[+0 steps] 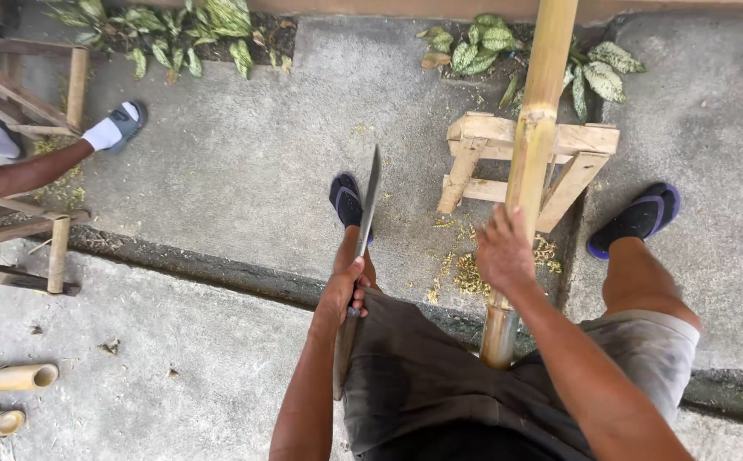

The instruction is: Scraping the outer layer of a bamboo pole using a large machete.

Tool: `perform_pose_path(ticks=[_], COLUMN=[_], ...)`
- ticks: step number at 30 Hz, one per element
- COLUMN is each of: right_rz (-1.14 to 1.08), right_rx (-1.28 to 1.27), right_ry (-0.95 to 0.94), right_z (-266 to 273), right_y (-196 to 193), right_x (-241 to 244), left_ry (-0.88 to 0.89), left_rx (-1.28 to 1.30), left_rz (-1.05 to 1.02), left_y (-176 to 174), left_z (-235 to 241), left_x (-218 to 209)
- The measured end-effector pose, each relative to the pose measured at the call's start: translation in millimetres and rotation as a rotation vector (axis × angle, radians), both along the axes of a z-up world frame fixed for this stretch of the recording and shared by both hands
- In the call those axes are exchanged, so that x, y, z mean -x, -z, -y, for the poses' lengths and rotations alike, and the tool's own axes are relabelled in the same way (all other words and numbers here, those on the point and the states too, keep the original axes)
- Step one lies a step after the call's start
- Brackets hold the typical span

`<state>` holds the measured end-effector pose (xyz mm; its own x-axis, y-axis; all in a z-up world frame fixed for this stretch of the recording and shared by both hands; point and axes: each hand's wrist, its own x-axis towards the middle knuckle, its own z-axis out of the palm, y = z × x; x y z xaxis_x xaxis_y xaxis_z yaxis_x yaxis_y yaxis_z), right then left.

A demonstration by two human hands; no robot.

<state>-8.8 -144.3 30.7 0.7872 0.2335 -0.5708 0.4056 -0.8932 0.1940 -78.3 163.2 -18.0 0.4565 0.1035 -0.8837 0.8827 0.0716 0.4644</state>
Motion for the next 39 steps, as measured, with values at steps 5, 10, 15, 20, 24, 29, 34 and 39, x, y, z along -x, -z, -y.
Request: perform_pose_path(ticks=[5, 10, 15, 20, 24, 29, 34, 39], right_rz=[-0.235, -0.08, 0.522, 0.232, 0.286, 0.27, 0.253, 0.362], right_rx=[-0.43, -1.221, -0.831, -0.613, -0.468, -0.495, -0.422, -0.503], right_ry=[0.178, 0.655, 0.277, 0.388, 0.43, 0.489, 0.512, 0.473], right_z=[-8.4, 16.7, 42.2, 43.5, 39.1, 47.1, 52.2, 56.7], right_y=[19.3, 65.6, 44.3, 61.1, 84.6, 81.7, 77.6, 83.4], right_x=[68.2, 119.6, 110.9, 61.4, 5.7, -60.6, -112.6, -135.7], left_ry=[0.04, 0.081, 0.09, 0.09, 0.068, 0.086, 0.078, 0.073], left_rx=[-0.057, -0.122, -0.129, -0.094, -0.091, -0.093, -0.081, -0.05], left_rz=[-0.009, 0.02, 0.038, 0.027, 0.031, 0.02, 0.002, 0.007], left_y=[21.8, 25.3, 28.4, 22.7, 6.7, -6.4, -8.4, -2.1], left_z=[3.9, 7.7, 8.7, 11.7, 16.0, 16.7, 13.5, 7.6], left_x=[9.4, 16.9, 22.0, 22.5, 21.4, 13.9, 2.2, -6.4])
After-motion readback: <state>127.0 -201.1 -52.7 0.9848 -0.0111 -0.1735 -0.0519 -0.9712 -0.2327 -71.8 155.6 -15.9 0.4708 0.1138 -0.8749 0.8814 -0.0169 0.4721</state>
